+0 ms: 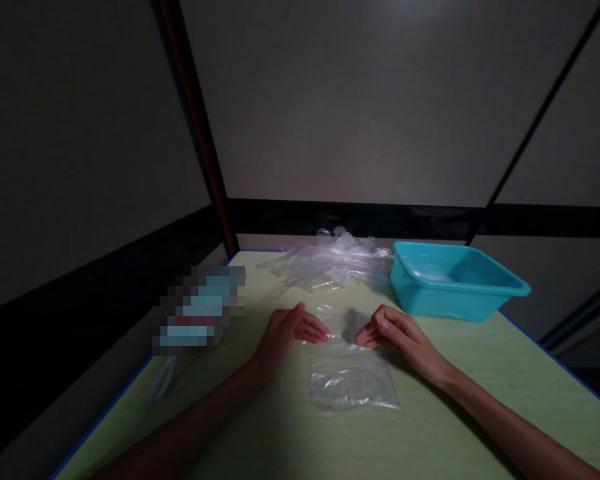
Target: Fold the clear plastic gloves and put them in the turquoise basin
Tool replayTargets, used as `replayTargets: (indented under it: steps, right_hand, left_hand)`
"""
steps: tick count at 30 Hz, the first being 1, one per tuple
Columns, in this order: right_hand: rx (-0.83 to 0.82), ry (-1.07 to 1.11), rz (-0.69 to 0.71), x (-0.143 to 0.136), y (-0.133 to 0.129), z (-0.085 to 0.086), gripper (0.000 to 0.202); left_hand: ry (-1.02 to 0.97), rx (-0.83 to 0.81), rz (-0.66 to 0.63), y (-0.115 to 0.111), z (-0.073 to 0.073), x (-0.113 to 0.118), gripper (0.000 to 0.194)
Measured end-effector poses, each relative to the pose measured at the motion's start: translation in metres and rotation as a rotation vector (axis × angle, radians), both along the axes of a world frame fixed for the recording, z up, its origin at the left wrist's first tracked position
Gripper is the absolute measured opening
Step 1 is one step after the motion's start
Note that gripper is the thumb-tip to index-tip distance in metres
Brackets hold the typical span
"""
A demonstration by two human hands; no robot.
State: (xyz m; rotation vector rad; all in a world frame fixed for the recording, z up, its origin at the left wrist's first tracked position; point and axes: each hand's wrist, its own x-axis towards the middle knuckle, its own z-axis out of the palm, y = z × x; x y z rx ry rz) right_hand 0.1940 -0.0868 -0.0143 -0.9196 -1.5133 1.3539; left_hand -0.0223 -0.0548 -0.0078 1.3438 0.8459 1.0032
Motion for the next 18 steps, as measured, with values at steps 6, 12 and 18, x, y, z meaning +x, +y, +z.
replayTargets:
  steps: [6, 12, 18]
  right_hand:
    - [-0.067, -0.027, 0.084, -0.005, 0.004, -0.005, 0.030]
    - [-0.093, -0.016, 0.093, 0.008, 0.006, -0.005, 0.029]
    - [-0.096, -0.080, 0.113, 0.024, 0.006, -0.003, 0.029]
  left_hand:
    - [0.063, -0.110, -0.198, 0.007, -0.014, 0.010, 0.060]
    - [0.113, -0.124, -0.184, 0.009, -0.017, 0.008, 0.060]
    - [0.107, -0.140, -0.182, 0.010, -0.018, 0.008, 0.058]
